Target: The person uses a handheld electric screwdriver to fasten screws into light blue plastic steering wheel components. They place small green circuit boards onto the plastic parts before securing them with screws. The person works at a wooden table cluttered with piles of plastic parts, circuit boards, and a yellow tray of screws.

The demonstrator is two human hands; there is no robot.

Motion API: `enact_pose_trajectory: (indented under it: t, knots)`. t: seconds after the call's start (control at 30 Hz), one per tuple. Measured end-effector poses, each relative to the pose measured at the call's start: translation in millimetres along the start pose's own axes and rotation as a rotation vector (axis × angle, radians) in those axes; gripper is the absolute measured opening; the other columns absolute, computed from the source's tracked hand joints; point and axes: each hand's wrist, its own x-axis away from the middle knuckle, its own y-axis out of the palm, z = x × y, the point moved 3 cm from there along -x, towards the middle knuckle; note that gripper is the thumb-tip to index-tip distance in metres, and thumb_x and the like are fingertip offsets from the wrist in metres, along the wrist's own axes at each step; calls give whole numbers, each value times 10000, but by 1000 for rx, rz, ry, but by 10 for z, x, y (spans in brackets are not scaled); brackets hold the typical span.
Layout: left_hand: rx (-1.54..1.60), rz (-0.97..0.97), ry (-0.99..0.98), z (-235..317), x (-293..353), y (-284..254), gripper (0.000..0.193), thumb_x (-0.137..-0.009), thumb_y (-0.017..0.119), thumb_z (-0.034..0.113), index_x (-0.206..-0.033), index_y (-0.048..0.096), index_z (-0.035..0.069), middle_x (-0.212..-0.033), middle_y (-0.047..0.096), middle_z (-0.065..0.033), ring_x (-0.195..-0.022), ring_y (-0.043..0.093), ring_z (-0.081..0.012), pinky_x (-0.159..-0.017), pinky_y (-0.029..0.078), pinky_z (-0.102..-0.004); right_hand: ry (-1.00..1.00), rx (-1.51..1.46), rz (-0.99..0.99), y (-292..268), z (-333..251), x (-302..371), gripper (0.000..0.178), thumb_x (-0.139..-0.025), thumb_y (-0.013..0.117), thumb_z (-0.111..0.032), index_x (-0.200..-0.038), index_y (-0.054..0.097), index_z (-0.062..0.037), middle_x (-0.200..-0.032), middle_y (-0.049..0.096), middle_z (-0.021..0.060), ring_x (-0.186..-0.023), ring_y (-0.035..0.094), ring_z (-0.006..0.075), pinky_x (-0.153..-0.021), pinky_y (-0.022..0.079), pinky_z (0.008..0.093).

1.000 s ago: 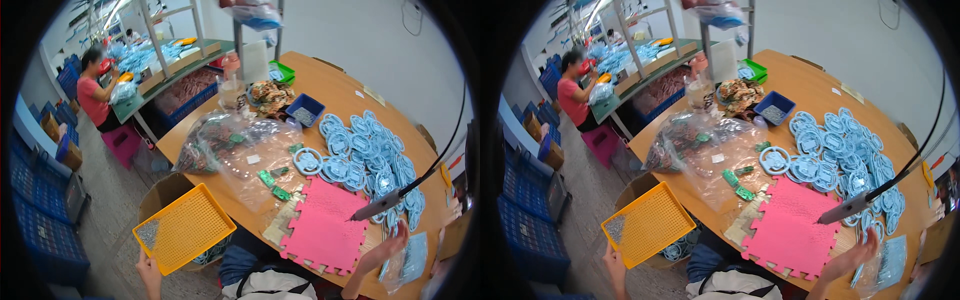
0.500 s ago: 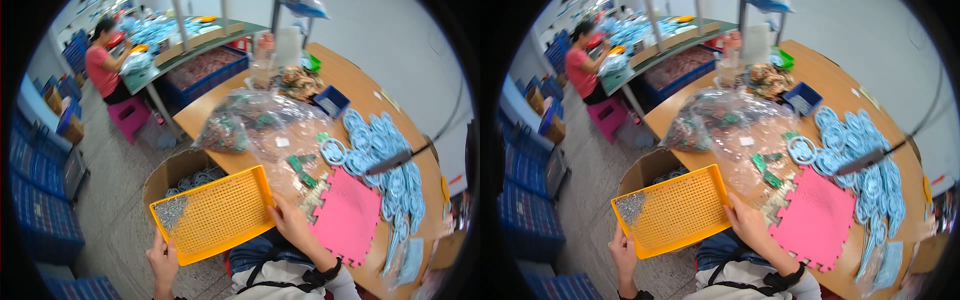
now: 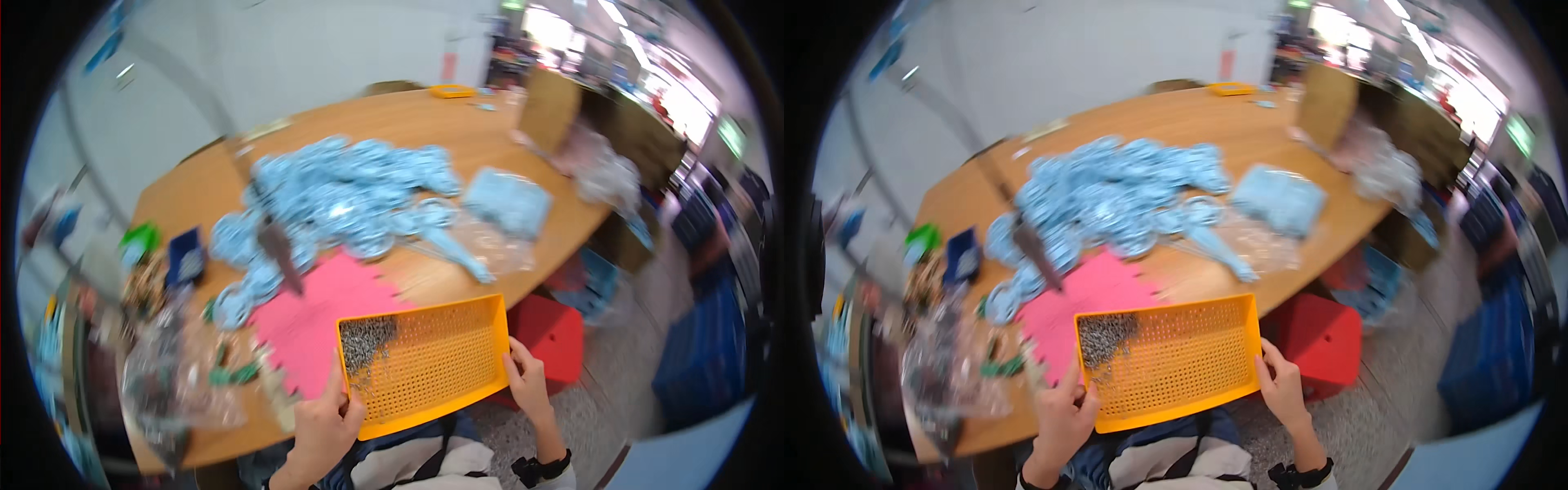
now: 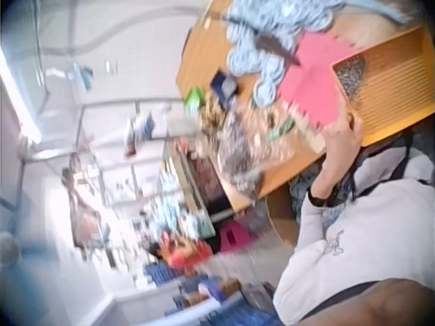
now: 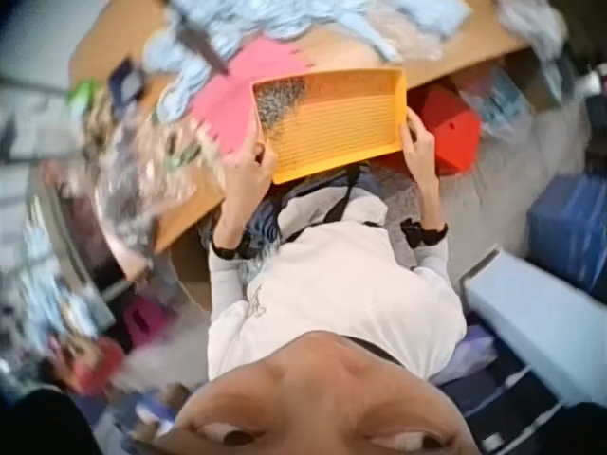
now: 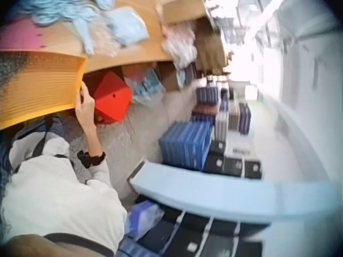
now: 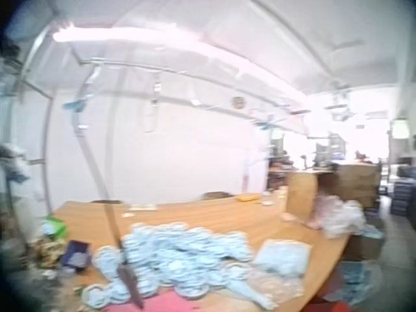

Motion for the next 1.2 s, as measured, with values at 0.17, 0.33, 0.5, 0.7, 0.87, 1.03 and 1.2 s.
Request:
enact_pose_trajectory:
  t: [0.17, 0.33, 0.5, 0.7, 0.87, 1.03, 1.2]
  knots:
    - [36, -257, 185, 354, -230, 847, 601, -812, 565, 46, -1379, 370, 13, -522, 519, -152, -409, 545, -258, -423, 412, -360, 252, 102, 247, -679, 501, 680, 307, -922, 512, -90, -1201, 544, 32, -736, 613, 130, -621, 571, 130, -583, 445, 268]
    - [16, -453, 364, 752, -198, 1409, 643, -820, 583, 154, -1338, 327, -128, -515, 548, -113, -404, 564, -265, -415, 468, -371, 398, 171, 361, -942, 920, 1142, 296, -923, 513, -111, -1184, 551, 23, -849, 659, 165, -683, 609, 145, -623, 464, 294]
    - [13, -478, 366, 700, -177, 1942, 670, -810, 586, 111, -1380, 287, -76, -542, 546, -156, -432, 575, -296, -424, 452, -387, 436, 150, 359, -1135, 1299, 1215, 299, -924, 518, -120, -1194, 562, 1, -846, 661, 129, -749, 598, 102, -656, 470, 282]
    - [84, -508, -4, 0, -124, 1998, 607, -851, 543, 72, -1398, 296, -22, -530, 521, -149, -428, 563, -275, -421, 418, -355, 262, 422, 232, -1029, 1152, 784, 290, -882, 544, -87, -1159, 602, -22, -808, 642, 204, -669, 658, 250, -598, 476, 318]
    - [104, -502, -82, 43, -9, 2190, 588, -897, 516, 71, -1431, 270, 40, -574, 538, -167, -459, 583, -268, -447, 426, -327, 75, 562, 324, -1217, 900, 762, 271, -868, 552, -54, -1123, 620, 6, -778, 639, 206, -612, 637, 254, -553, 457, 335]
    - [369, -749, 23, 318, 42, 2945, 617, -886, 515, 83, -1444, 251, 84, -686, 608, -226, -596, 637, -357, -527, 480, -369, 341, 667, 427, -1675, 988, 1394, 271, -874, 531, -68, -1124, 616, -8, -704, 616, 178, -581, 610, 293, -541, 464, 368]
    - [352, -877, -32, -112, 197, 3271, 491, -840, 526, 104, -1322, 446, 50, -673, 616, -211, -593, 642, -335, -551, 485, -385, 476, 671, 225, -1645, 889, 1323, 266, -879, 533, -153, -1119, 632, -90, -770, 637, 182, -602, 618, 313, -540, 473, 381]
